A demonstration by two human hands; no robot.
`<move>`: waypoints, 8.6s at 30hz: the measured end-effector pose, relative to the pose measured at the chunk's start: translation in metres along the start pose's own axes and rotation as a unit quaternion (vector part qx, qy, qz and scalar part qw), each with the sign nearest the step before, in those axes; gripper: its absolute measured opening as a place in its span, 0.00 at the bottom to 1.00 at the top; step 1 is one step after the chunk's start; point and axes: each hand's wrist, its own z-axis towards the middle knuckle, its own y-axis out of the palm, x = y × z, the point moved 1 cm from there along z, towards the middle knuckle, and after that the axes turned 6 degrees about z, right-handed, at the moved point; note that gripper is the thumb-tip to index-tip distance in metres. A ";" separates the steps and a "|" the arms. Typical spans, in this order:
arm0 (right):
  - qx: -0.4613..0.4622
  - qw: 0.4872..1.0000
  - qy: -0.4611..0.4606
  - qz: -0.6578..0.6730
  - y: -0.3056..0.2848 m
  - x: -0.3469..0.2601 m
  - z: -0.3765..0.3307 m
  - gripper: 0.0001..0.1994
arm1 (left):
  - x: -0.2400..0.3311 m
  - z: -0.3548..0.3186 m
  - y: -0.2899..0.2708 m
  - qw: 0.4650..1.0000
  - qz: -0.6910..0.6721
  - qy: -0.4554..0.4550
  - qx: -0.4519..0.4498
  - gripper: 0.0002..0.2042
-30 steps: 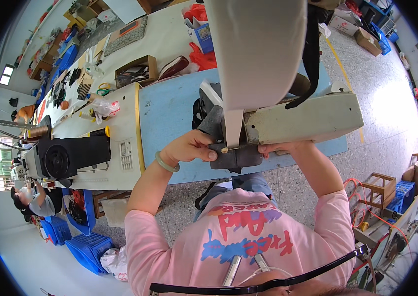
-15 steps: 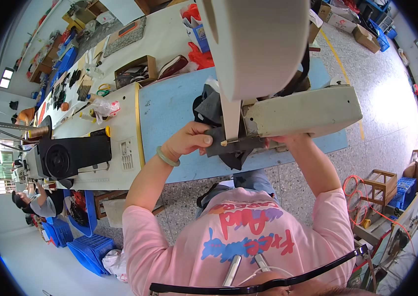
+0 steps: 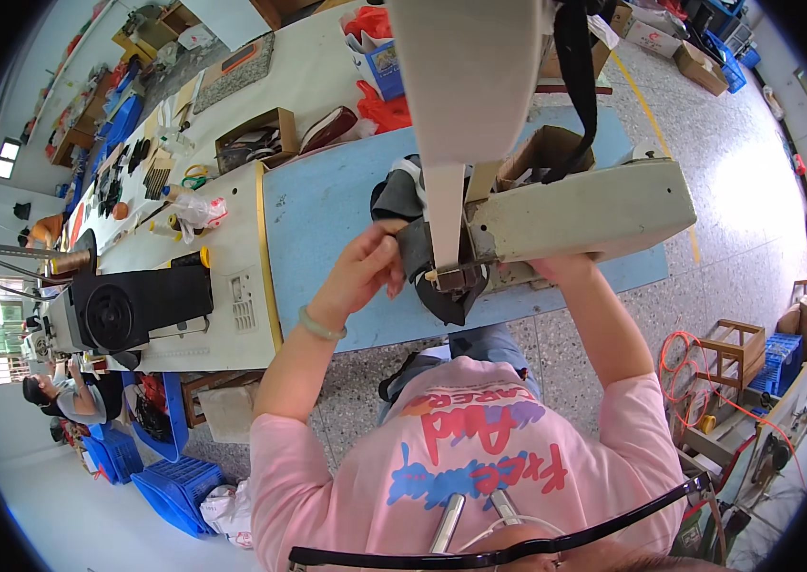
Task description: The person applies tape along the seams of shoe parts using a taping machine, then secures the tape onto each piece by hand and stacks them on the workbench.
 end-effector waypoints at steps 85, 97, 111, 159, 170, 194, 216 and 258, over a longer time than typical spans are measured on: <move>-0.240 0.939 0.179 -0.170 0.051 -0.039 0.006 0.09 | 0.038 -0.005 0.006 0.835 0.467 0.094 -0.275 0.05; -0.132 0.983 0.127 0.010 0.055 -0.032 0.002 0.10 | 0.021 -0.001 -0.002 0.942 0.213 0.054 -0.251 0.15; -0.110 0.976 0.112 0.152 0.028 -0.012 0.010 0.16 | 0.015 0.002 -0.006 0.967 0.170 0.025 -0.190 0.14; -0.142 0.699 -0.341 -0.613 0.057 0.018 -0.058 0.09 | -0.055 -0.013 0.020 0.711 0.577 0.400 -0.022 0.03; -0.264 0.662 -0.046 -0.700 0.051 0.007 -0.044 0.09 | -0.044 0.017 -0.018 0.584 0.733 0.327 -0.124 0.15; -0.169 0.851 -0.029 -0.496 0.074 -0.055 -0.035 0.10 | 0.063 -0.009 0.030 0.691 0.647 0.231 -0.223 0.12; -0.134 0.989 0.065 0.011 0.041 -0.024 0.019 0.22 | 0.023 -0.008 -0.003 0.949 0.260 0.044 -0.175 0.16; -0.024 0.778 -0.241 -0.579 0.052 0.058 -0.064 0.10 | -0.076 -0.017 0.014 0.689 0.648 0.326 0.024 0.10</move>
